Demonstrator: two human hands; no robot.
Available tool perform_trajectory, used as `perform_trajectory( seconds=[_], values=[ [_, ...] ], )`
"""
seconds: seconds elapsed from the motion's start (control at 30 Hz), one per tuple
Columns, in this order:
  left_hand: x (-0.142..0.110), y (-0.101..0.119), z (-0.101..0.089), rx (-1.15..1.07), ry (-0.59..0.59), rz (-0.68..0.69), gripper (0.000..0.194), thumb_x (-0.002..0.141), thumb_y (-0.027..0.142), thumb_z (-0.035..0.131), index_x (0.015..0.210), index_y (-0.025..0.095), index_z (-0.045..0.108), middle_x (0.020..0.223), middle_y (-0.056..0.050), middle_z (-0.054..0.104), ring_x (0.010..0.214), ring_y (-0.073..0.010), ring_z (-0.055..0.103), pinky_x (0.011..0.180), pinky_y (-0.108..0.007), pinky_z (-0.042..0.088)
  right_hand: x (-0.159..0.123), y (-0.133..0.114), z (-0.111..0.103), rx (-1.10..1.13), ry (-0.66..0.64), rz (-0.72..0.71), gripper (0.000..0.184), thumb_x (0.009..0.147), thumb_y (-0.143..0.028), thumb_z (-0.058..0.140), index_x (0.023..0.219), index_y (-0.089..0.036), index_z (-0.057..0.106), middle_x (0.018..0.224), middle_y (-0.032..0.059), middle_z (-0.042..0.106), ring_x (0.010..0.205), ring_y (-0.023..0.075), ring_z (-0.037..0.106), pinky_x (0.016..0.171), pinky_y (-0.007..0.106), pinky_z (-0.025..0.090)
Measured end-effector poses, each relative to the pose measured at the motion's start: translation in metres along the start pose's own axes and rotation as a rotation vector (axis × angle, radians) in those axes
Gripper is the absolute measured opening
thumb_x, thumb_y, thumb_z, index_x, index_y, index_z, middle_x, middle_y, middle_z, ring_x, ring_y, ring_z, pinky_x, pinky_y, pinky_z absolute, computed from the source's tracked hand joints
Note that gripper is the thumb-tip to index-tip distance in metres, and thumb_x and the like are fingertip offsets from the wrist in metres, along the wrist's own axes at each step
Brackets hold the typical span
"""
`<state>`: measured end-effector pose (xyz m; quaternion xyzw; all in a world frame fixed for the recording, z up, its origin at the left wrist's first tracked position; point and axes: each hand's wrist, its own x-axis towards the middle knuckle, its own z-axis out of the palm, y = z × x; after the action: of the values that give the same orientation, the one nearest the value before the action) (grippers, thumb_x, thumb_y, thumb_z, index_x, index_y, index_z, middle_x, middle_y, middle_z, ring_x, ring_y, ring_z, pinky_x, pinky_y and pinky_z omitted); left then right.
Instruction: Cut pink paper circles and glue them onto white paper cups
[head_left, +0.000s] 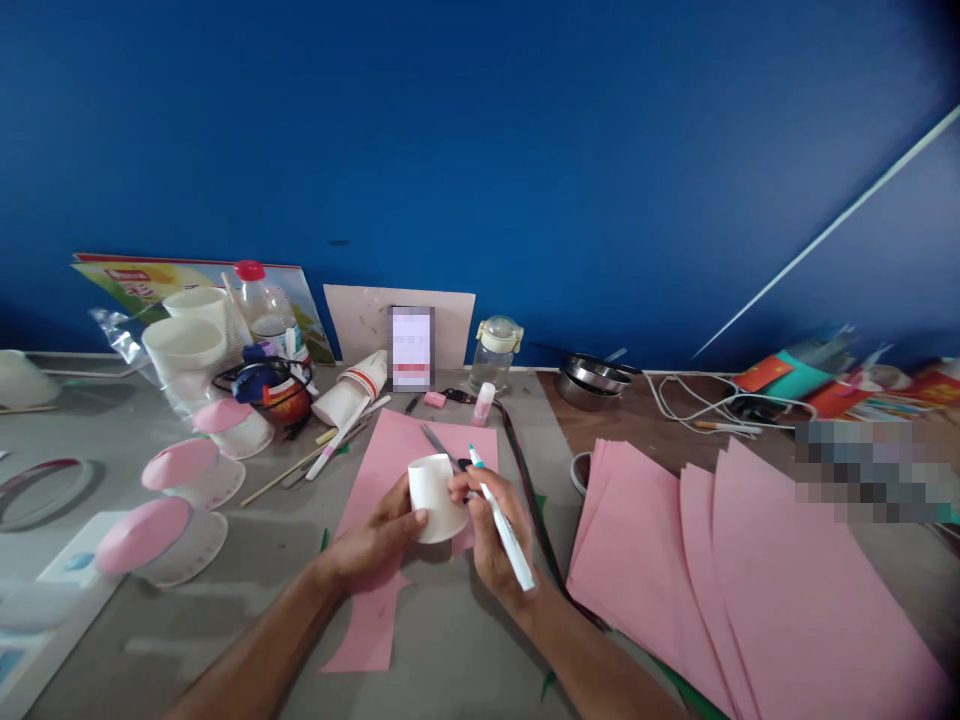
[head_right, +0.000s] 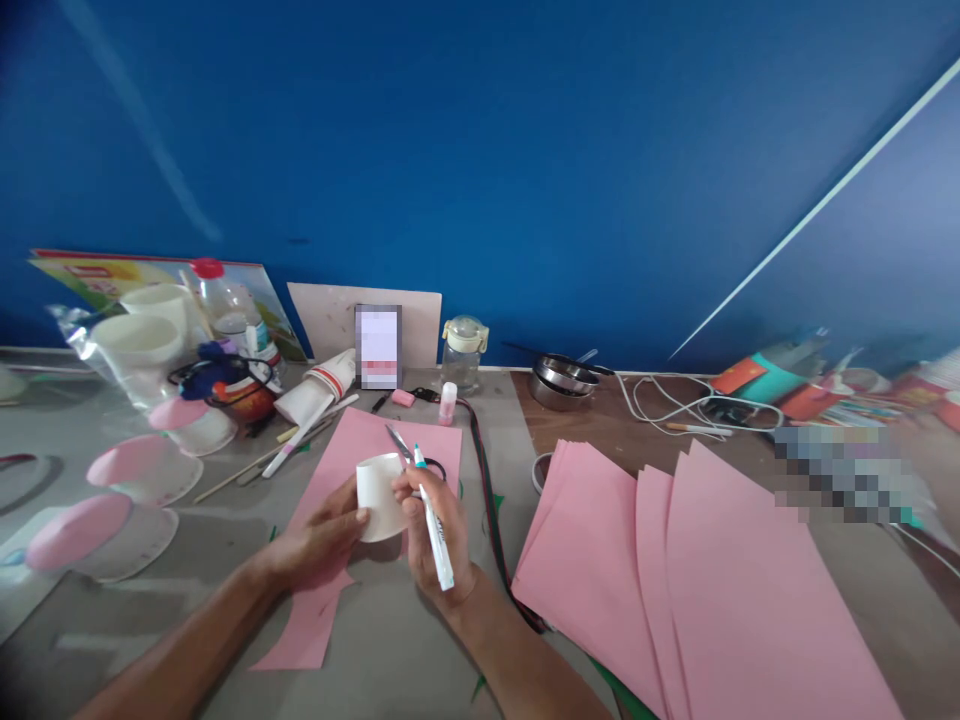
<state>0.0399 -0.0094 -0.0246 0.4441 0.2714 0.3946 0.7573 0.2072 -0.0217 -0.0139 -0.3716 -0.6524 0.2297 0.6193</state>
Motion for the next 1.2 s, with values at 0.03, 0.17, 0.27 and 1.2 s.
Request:
perform_trajectory(
  seconds=[0.03, 0.17, 0.27, 1.2],
  values=[
    [0.000, 0.002, 0.002, -0.013, -0.007, 0.006, 0.061, 0.082, 0.036, 0.064, 0.137, 0.021, 0.041, 0.114, -0.012, 0.061, 0.094, -0.0227, 0.059, 0.077, -0.030, 0.044, 0.001, -0.001, -0.001, -0.004, -0.006, 0.002, 0.026, 0.096, -0.032, 0.040, 0.112, -0.023, 0.058, 0.090, 0.0053, 0.067, 0.077, 0.0168, 0.065, 0.071, 0.030, 0.055],
    [0.001, 0.008, 0.004, -0.078, -0.002, -0.013, 0.064, 0.078, 0.035, 0.069, 0.135, 0.020, 0.044, 0.114, -0.013, 0.062, 0.095, -0.0244, 0.060, 0.073, -0.029, 0.044, 0.004, -0.005, -0.005, -0.027, -0.050, -0.117, 0.030, 0.097, -0.037, 0.038, 0.118, -0.023, 0.055, 0.096, 0.0064, 0.066, 0.088, 0.0199, 0.064, 0.079, 0.036, 0.054],
    [0.002, 0.009, 0.002, -0.104, 0.001, -0.030, 0.062, 0.077, 0.034, 0.070, 0.132, 0.018, 0.048, 0.111, -0.013, 0.064, 0.091, -0.0238, 0.062, 0.070, -0.028, 0.044, 0.006, -0.008, -0.007, -0.034, -0.076, -0.166, 0.032, 0.097, -0.040, 0.036, 0.118, -0.025, 0.055, 0.096, 0.0064, 0.065, 0.092, 0.0214, 0.062, 0.082, 0.040, 0.053],
    [0.004, 0.006, -0.006, -0.114, -0.030, -0.058, 0.058, 0.076, 0.023, 0.070, 0.131, 0.019, 0.050, 0.108, -0.011, 0.065, 0.089, -0.0221, 0.061, 0.075, -0.029, 0.045, 0.007, -0.010, -0.009, -0.013, -0.060, -0.022, 0.018, 0.092, -0.024, 0.045, 0.103, -0.021, 0.059, 0.091, 0.0068, 0.066, 0.085, 0.0190, 0.062, 0.078, 0.034, 0.052]
  ],
)
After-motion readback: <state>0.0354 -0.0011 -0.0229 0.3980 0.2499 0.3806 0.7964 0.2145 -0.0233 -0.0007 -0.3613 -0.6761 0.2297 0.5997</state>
